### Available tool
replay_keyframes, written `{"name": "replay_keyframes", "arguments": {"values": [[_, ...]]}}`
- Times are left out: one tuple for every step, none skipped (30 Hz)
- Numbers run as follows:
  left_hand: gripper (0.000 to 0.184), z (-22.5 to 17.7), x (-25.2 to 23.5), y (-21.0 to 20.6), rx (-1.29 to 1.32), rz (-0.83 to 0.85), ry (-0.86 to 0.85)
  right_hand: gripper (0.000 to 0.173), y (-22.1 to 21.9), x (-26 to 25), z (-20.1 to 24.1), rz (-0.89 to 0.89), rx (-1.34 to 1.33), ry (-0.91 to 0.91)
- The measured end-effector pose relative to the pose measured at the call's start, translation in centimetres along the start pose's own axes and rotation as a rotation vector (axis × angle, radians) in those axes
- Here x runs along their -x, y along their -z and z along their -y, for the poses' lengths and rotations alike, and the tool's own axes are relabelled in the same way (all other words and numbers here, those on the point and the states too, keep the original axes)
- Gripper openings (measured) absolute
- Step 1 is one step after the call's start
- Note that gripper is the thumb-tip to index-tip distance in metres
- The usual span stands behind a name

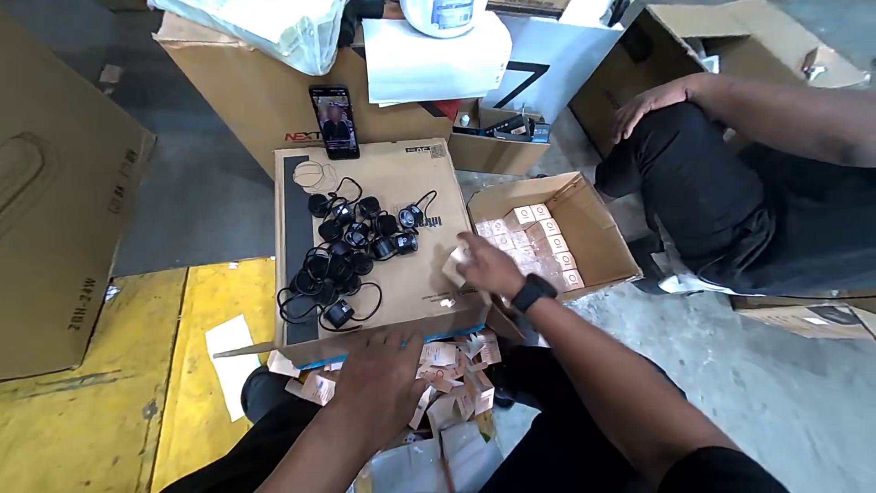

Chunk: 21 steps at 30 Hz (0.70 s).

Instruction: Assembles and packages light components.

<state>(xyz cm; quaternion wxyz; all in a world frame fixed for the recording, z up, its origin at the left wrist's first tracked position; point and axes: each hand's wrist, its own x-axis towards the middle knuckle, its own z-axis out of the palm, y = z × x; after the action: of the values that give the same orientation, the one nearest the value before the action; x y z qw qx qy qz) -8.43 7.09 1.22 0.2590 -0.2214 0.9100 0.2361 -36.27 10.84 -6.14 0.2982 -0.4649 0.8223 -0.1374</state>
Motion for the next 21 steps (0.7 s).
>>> {"name": "replay_keyframes", "arguments": {"values": [[0.058, 0.0, 0.0, -0.2, -0.013, -0.023, -0.010, 0.067, 2.1, -0.3, -0.6, -0.033, -0.072, -0.013], [0.059, 0.0, 0.1, -0.4, -0.020, -0.032, -0.015, 0.071, 4.3, -0.8, -1.5, -0.082, -0.124, -0.040], [0.060, -0.1, 0.1, -0.6, -0.029, -0.041, -0.020, 0.075, 6.3, -1.6, -2.9, -0.136, -0.141, -0.081], [0.060, -0.1, -0.1, -0.9, -0.037, -0.055, -0.026, 0.079, 8.1, -2.4, -4.6, -0.197, -0.136, -0.124], [0.060, 0.0, -0.2, -1.1, -0.044, -0.060, -0.029, 0.082, 9.5, -3.2, -6.5, -0.257, -0.123, -0.176], [0.061, -0.1, -0.5, -1.2, -0.042, -0.044, -0.024, 0.083, 10.5, -3.9, -8.4, -0.304, -0.128, -0.244], [0.062, 0.0, -0.7, -1.1, -0.039, -0.018, -0.017, 0.080, 11.1, -4.7, -10.4, -0.339, -0.168, -0.323], [0.063, 0.0, -1.0, -1.1, -0.035, 0.010, -0.009, 0.071, 11.3, -5.3, -12.2, -0.348, -0.252, -0.417], [0.064, 0.0, -1.4, -1.0, -0.028, 0.046, 0.001, 0.055, 11.0, -5.9, -14.1, -0.340, -0.366, -0.519], [0.065, 0.2, -1.7, -1.0, -0.027, 0.058, 0.005, 0.045, 10.4, -6.7, -16.2, -0.290, -0.496, -0.622], [0.064, 0.3, -2.0, -1.2, -0.027, 0.031, 0.001, 0.043, 9.4, -7.5, -18.6, -0.205, -0.602, -0.712], [0.062, 0.5, -2.3, -1.8, -0.032, -0.047, -0.016, 0.043, 8.0, -8.3, -20.9, -0.154, -0.680, -0.772], [0.060, 0.8, -2.5, -2.4, -0.042, -0.125, -0.036, 0.042, 6.4, -8.8, -22.7, -0.125, -0.721, -0.811], [0.060, 0.9, -2.8, -2.6, -0.050, -0.142, -0.039, 0.043, 4.9, -9.5, -24.0, -0.109, -0.744, -0.847], [0.059, 1.0, -3.2, -2.4, -0.043, -0.105, -0.023, 0.044, 3.6, -10.2, -24.9, -0.092, -0.761, -0.873], [0.060, 1.0, -3.5, -2.1, -0.031, -0.052, -0.004, 0.043, 2.5, -10.9, -25.4, -0.083, -0.783, -0.891], [0.061, 1.0, -3.8, -1.9, -0.017, -0.020, 0.005, 0.042, 1.5, -11.4, -25.7, -0.092, -0.796, -0.910], [0.061, 1.1, -4.0, -1.9, -0.004, -0.011, 0.007, 0.043, 0.8, -11.7, -25.9, -0.099, -0.825, -0.930], [0.060, 1.2, -4.1, -2.0, 0.004, -0.015, 0.008, 0.044, 0.1, -12.0, -26.4, -0.121, -0.867, -0.951], [0.059, 1.4, -4.2, -2.0, 0.006, -0.009, 0.015, 0.045, -0.6, -12.3, -27.0, -0.148, -0.900, -0.966], [0.059, 1.5, -4.3, -2.0, 0.006, -0.001, 0.023, 0.046, -1.1, -12.6, -27.2, -0.159, -0.938, -0.969]]}}
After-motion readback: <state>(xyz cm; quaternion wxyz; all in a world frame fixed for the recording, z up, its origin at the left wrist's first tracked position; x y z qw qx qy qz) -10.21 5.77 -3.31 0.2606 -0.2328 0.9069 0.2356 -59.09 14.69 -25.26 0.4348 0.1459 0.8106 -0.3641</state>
